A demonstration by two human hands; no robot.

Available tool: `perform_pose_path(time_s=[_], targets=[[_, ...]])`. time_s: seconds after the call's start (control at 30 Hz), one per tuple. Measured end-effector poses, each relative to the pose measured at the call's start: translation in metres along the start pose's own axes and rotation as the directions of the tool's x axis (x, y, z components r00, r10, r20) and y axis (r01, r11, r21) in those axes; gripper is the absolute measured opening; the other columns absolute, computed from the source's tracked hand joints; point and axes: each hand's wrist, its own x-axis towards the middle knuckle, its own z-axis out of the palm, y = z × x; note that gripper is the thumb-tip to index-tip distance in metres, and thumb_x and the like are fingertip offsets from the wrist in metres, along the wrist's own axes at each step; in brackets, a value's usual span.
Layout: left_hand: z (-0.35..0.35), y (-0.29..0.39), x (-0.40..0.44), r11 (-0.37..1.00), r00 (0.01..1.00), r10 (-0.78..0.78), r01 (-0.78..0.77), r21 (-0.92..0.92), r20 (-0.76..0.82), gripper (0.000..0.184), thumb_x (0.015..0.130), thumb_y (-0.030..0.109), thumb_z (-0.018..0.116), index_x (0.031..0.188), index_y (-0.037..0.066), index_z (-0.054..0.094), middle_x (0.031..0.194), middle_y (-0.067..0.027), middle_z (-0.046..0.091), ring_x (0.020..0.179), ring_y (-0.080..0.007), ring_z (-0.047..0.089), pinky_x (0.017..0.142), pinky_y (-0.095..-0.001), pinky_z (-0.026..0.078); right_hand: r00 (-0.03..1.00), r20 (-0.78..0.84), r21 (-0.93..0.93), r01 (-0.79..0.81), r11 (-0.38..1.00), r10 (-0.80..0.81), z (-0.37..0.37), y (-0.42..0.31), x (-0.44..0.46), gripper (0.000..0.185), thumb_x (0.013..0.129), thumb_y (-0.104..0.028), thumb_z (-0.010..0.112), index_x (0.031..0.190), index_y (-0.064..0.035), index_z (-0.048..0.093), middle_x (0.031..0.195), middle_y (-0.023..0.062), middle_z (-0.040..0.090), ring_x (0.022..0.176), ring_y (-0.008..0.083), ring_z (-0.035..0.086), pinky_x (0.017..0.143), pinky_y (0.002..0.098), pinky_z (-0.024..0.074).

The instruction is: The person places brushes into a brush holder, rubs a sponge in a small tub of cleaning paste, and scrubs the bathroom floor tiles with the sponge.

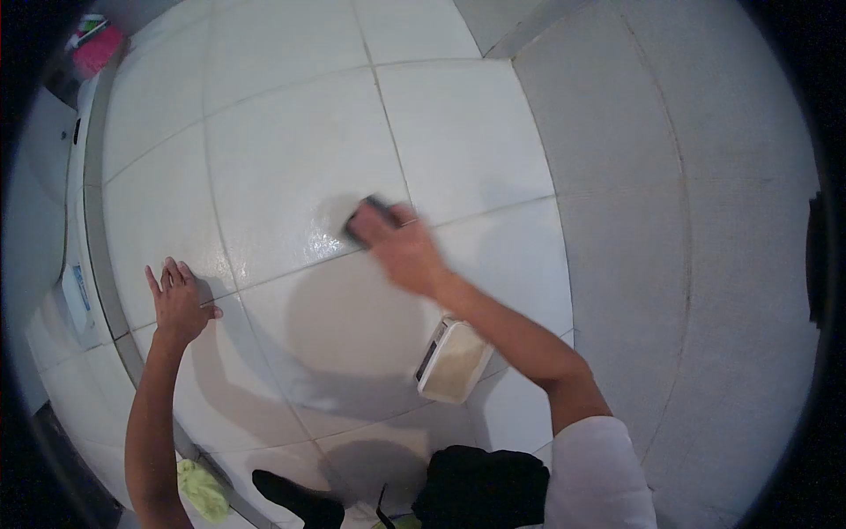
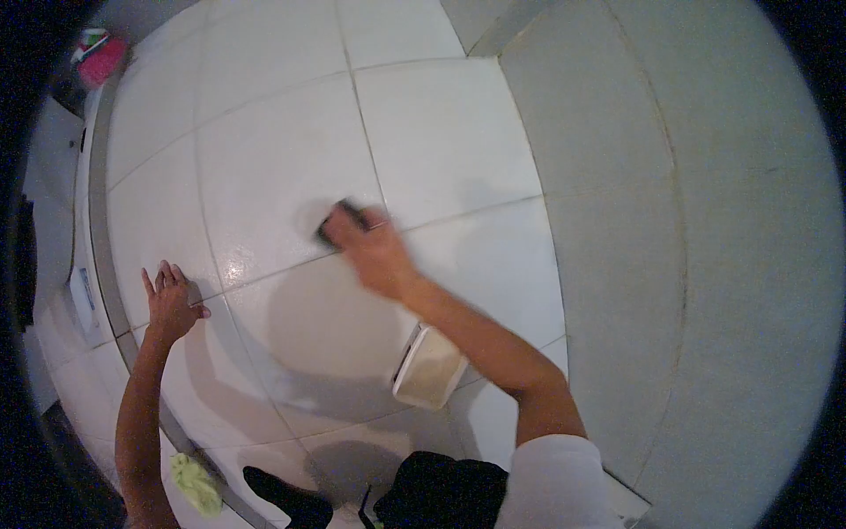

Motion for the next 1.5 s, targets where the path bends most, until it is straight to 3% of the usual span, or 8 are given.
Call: perform_pose_path(time_s=[0.17,0.3,0.67,0.9,1.03,1.23,1.37,1.5], targets=[[0.014,-0.005,0.006,0.999,0.999,0.028,-0.027,0.039,-0.021,0.108,0.064,0.047,0.079,0.136,-0.014,0.027,0.143,-0.0333,0.027,0.137,-0.0390,0.027,0.114,-0.0559,0.000,0.829,-0.247,-0.506,-0.551,0.663,0.501,-0.096,0.066,-0.043,0.042,0.084,-0.015,0.055,0.125,-0.0069,0.055,0.135,0.0157,0.048,0.105,0.0369,0.052,0.089,0.0487,0.0400],[0.016,-0.004,0.007,0.998,0.999,0.015,-0.013,0.054,-0.044,0.107,0.064,0.046,0.080,0.135,-0.014,0.027,0.143,-0.0334,0.028,0.136,-0.0393,0.028,0.114,-0.0559,0.002,0.956,0.001,-0.469,-0.258,0.844,0.293,-0.071,0.026,-0.053,0.041,0.087,-0.020,0.054,0.127,-0.0090,0.054,0.137,0.0099,0.047,0.103,0.0391,0.048,0.087,0.0495,0.0404],[0.016,-0.004,0.002,0.999,0.993,0.025,-0.022,0.031,-0.114,0.105,0.062,0.043,0.081,0.134,-0.012,0.029,0.142,-0.0315,0.030,0.133,-0.0374,0.033,0.115,-0.0553,0.005,0.828,-0.092,-0.540,-0.508,0.671,0.553,-0.080,0.050,-0.007,0.041,0.086,-0.020,0.055,0.127,-0.0123,0.053,0.139,0.0106,0.042,0.105,0.0406,0.045,0.086,0.0506,0.0414],[0.017,-0.005,0.001,1.000,0.993,0.018,-0.017,0.010,-0.113,0.107,0.062,0.044,0.081,0.136,-0.012,0.028,0.144,-0.0303,0.029,0.134,-0.0368,0.032,0.115,-0.0547,0.003,0.879,0.081,-0.596,-0.336,0.730,0.471,-0.079,0.033,-0.056,0.044,0.087,-0.021,0.055,0.131,-0.0167,0.051,0.141,0.0054,0.040,0.105,0.0402,0.045,0.087,0.0509,0.0418],[0.018,-0.002,0.000,1.000,0.995,0.012,-0.012,0.003,-0.103,0.108,0.062,0.044,0.080,0.138,-0.012,0.026,0.143,-0.0304,0.030,0.135,-0.0368,0.032,0.115,-0.0545,0.003,0.691,-0.216,-0.569,-0.663,0.486,0.690,-0.083,0.076,0.026,0.039,0.090,-0.022,0.050,0.129,-0.0171,0.053,0.134,0.0087,0.044,0.102,0.0380,0.048,0.085,0.0527,0.0413],[0.018,-0.005,0.000,1.000,0.987,0.027,-0.025,0.014,-0.157,0.106,0.061,0.044,0.081,0.136,-0.012,0.030,0.141,-0.0315,0.033,0.132,-0.0378,0.036,0.115,-0.0545,0.005,0.979,0.104,-0.402,-0.118,0.908,0.174,-0.044,0.030,-0.030,0.043,0.087,-0.024,0.054,0.129,-0.0199,0.053,0.138,0.0087,0.043,0.100,0.0399,0.049,0.086,0.0520,0.0418],[0.007,-0.003,0.001,1.000,0.994,0.009,-0.007,0.023,-0.105,0.107,0.060,0.046,0.081,0.135,-0.012,0.032,0.141,-0.0310,0.033,0.132,-0.0373,0.036,0.115,-0.0540,0.007,0.756,-0.243,-0.526,-0.629,0.572,0.607,-0.089,0.116,-0.010,0.039,0.093,-0.027,0.044,0.131,-0.0228,0.051,0.137,0.0084,0.043,0.106,0.0394,0.048,0.088,0.0522,0.0412],[0.005,0.000,0.002,0.999,0.998,-0.012,0.016,0.052,-0.064,0.107,0.059,0.047,0.082,0.135,-0.011,0.032,0.142,-0.0297,0.032,0.131,-0.0373,0.037,0.115,-0.0534,0.009,0.860,-0.362,-0.653,-0.510,0.560,0.360,-0.015,0.097,0.057,0.040,0.090,-0.027,0.048,0.129,-0.0207,0.053,0.131,0.0136,0.049,0.102,0.0396,0.054,0.088,0.0530,0.0424]])
